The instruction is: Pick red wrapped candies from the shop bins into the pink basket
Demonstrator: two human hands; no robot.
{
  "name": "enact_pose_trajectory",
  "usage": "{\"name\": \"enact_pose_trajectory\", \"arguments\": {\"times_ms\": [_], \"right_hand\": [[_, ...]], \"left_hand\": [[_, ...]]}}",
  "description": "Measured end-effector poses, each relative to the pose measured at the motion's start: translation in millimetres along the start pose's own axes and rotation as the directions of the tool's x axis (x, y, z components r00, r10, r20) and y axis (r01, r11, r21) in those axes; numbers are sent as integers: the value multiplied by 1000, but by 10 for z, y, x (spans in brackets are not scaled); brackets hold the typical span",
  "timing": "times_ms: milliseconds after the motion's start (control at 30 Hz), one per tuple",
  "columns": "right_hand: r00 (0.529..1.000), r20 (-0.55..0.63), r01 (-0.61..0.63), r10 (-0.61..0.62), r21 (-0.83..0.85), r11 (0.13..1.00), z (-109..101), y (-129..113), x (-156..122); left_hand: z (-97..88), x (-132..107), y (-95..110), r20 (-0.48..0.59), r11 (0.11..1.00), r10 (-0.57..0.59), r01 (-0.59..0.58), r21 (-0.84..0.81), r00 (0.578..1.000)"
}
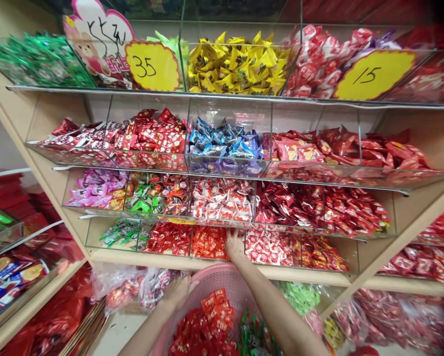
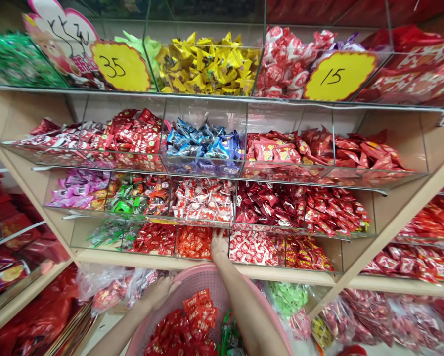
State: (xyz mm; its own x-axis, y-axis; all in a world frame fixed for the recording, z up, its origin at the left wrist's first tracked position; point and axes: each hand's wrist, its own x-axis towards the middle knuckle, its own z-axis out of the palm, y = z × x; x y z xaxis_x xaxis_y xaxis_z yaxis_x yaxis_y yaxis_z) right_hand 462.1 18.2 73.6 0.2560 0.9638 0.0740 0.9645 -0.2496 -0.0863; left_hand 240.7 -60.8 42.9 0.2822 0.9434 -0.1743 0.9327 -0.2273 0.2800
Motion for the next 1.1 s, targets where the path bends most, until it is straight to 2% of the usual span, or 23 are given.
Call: {"name": "enact_pose_trajectory", "arguments": {"times_ms": [100, 200, 400, 533, 667, 800, 900, 1000, 1067, 1100], "right_hand": [[999, -5, -32, 32, -9, 999, 54, -22, 8], [999, -11, -47, 47, -9, 999, 95, -19, 1], [999, -30, 14, -14, 2, 1000, 113, 19, -45], [999, 11, 34, -34, 3, 999, 110, 27, -50], [998, 26, 66, -66, 12, 998, 96, 42, -53], [996, -10, 90, -89, 50, 995, 29, 68, -125], [994, -41, 111, -106, 154, 982, -54, 91, -189], [995, -50, 98, -86, 328, 940, -122, 104, -218], [996, -74, 76, -45, 503, 861, -147, 101, -230], [997, -79, 66, -22, 612, 788, -154, 97, -244]], "left_hand": [[22, -50, -50, 25, 998, 42, -43, 53, 999], [46, -77, -82, 7, 996, 36, -36, 75, 999], [41, -82, -53, -8, 997, 37, -36, 72, 999], [31, -79, -22, 6, 997, 18, -19, 74, 1000], [8, -78, 8, 0, 988, 14, -14, 151, 1000], [-45, -78, 78, 8, 971, -17, 15, 237, 1000], [-75, -82, 137, 1, 967, -38, 37, 253, 999], [-83, -85, 166, -7, 968, -38, 39, 250, 999], [-85, -85, 167, -20, 967, -30, 34, 251, 999], [-90, -86, 163, -26, 966, -23, 29, 257, 999]]}}
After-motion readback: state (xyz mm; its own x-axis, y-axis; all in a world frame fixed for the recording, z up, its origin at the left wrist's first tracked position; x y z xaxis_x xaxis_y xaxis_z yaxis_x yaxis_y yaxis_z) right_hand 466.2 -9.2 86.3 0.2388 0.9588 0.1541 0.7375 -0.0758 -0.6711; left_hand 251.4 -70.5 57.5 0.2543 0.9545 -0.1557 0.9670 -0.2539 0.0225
